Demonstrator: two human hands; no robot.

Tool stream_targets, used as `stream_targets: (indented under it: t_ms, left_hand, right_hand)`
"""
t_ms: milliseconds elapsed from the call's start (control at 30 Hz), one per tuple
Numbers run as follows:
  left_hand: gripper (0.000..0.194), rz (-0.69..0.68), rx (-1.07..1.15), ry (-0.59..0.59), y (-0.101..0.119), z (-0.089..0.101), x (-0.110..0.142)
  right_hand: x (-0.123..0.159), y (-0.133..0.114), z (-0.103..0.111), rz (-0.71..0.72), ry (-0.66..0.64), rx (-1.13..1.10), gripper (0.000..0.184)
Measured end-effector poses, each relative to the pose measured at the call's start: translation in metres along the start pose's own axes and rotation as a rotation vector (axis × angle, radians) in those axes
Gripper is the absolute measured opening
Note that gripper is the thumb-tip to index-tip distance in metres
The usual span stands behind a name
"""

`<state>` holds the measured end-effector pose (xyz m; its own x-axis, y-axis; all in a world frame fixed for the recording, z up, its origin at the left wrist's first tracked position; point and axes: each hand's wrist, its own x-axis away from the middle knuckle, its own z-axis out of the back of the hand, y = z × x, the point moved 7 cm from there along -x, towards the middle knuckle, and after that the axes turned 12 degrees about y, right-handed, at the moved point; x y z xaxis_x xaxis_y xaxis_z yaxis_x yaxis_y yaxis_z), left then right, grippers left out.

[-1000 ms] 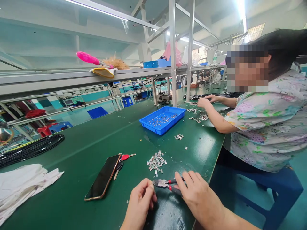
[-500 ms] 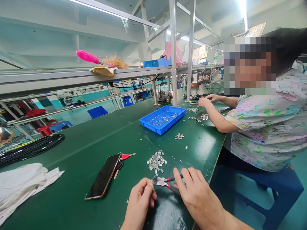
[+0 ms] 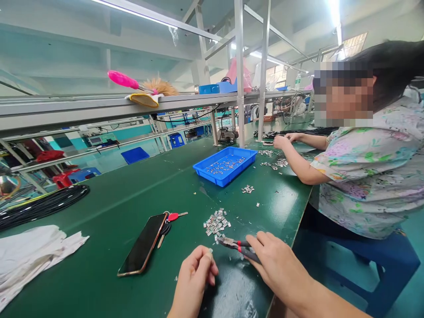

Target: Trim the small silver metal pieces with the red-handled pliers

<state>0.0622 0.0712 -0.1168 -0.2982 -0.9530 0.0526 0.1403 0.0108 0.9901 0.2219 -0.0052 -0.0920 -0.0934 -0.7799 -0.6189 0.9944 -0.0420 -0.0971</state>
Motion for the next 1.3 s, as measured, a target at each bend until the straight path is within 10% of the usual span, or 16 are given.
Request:
stream_targets:
  t_ms: [267, 1300]
  left_hand:
    - [0.035, 0.013, 0.002, 0.039, -0.001, 0.003, -0.002]
    - [0.033, -0.017, -0.065, 0.121, 0.002, 0.007, 0.002]
  right_hand:
    - [0.002, -0.017, 0.023, 0.083, 0.212, 0.124, 0.054]
    - [0.007, -0.034, 0.015, 0.123, 0.309, 0.235, 0.033]
